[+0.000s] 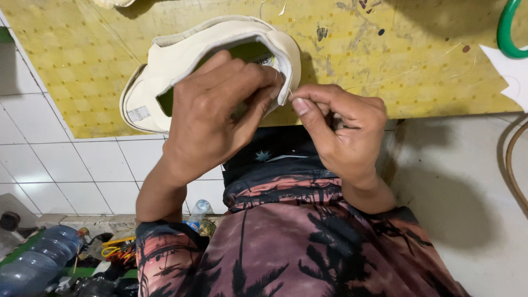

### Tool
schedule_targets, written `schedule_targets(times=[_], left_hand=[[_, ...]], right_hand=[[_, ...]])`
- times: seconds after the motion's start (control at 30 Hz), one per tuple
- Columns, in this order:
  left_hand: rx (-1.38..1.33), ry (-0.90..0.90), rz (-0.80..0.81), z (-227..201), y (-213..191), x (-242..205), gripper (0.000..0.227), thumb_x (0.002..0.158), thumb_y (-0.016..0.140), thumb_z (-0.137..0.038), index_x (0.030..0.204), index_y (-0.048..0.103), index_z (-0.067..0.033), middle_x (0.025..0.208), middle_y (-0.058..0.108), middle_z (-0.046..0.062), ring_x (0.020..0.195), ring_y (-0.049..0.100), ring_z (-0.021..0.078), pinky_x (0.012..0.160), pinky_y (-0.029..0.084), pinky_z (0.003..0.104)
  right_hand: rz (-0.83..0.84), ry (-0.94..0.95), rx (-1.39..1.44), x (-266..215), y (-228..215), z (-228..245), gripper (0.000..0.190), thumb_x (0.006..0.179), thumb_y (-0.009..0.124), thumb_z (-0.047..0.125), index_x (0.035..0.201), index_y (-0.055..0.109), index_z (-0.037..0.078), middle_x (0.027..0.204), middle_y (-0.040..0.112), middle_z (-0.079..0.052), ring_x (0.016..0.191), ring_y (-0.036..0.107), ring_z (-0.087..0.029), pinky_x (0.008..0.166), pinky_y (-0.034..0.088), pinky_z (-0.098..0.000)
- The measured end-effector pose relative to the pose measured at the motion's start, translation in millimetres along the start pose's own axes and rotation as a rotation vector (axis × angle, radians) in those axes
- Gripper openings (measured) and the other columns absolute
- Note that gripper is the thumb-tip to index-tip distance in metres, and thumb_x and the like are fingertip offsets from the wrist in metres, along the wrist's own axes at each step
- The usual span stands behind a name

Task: The person sews the upper part of a white shoe using a needle and thread. They repeatedly insert the needle into the shoe material and pull the thread through to secure the seam.

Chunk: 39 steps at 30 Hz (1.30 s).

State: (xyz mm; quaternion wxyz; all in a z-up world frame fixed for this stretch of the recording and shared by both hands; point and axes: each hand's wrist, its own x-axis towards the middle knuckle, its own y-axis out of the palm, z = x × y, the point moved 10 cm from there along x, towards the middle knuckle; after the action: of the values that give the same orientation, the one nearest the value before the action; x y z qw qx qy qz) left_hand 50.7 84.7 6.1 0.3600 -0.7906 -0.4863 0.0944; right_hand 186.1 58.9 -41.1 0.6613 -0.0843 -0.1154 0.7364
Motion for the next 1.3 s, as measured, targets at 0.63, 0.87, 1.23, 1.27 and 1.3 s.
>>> schedule_targets(times=[0.63,0.87,1.23,1.27,1.3], left_hand=[[-0.034,-0.033,-0.059,2.5,-4.8,-2.5,0.009,0.104,0.075,-0.001,0.101,0.066,-0.0008,0.083,0.065,0.009,0.065,0.049,0.0227,0.072,0.043,0.036],[0.127,-0.072,-0.183,-20.3,-23.2,-17.3,0.018,0.105,0.067,-0.009,0.096,0.074,0.0051,0.103,0.070,0.020,0.092,0.070,0.0325,0.081,0.056,0.040],[0.444,-0.263,-0.418,-18.9,8.4,-36.3,0.025,0.094,0.085,-0.034,0.096,0.077,-0.0110,0.092,0.078,0.002,0.087,0.070,0.0181,0.110,0.028,0.046],[0.445,-0.264,-0.419,-17.9,8.5,-35.1,0.025,0.094,0.085,-0.034,0.096,0.077,-0.0110,0.092,0.078,0.002,0.087,0.070,0.0181,0.110,0.028,0.046],[0.423,-0.269,-0.418,-15.9,8.8,-33.8,0.020,0.095,0.085,-0.028,0.096,0.076,-0.0101,0.090,0.077,0.002,0.085,0.070,0.0179,0.109,0.028,0.046]], right_hand=[[0.040,0.024,0.009,4.2,1.2,0.0,0.005,0.102,0.070,-0.003,0.104,0.072,-0.007,0.073,0.064,-0.008,0.061,0.052,-0.011,0.057,0.041,-0.0244],[0.026,-0.148,-0.247,10.7,-16.8,-10.4,0.015,0.110,0.066,-0.008,0.123,0.062,-0.014,0.087,0.067,-0.018,0.059,0.057,-0.017,0.040,0.041,-0.0232],[0.131,-0.091,-0.415,-9.1,-15.4,5.4,0.047,0.118,0.030,0.021,0.139,0.057,-0.011,0.091,0.072,-0.018,0.049,0.054,-0.014,0.034,0.040,-0.0249],[0.132,-0.092,-0.414,-9.7,-15.1,10.1,0.047,0.118,0.030,0.021,0.139,0.057,-0.011,0.091,0.072,-0.018,0.049,0.054,-0.014,0.034,0.040,-0.0249],[0.170,-0.060,-0.428,-10.6,-12.0,10.8,0.046,0.117,0.032,0.022,0.144,0.055,-0.007,0.093,0.071,-0.016,0.055,0.053,-0.014,0.041,0.042,-0.0268]])
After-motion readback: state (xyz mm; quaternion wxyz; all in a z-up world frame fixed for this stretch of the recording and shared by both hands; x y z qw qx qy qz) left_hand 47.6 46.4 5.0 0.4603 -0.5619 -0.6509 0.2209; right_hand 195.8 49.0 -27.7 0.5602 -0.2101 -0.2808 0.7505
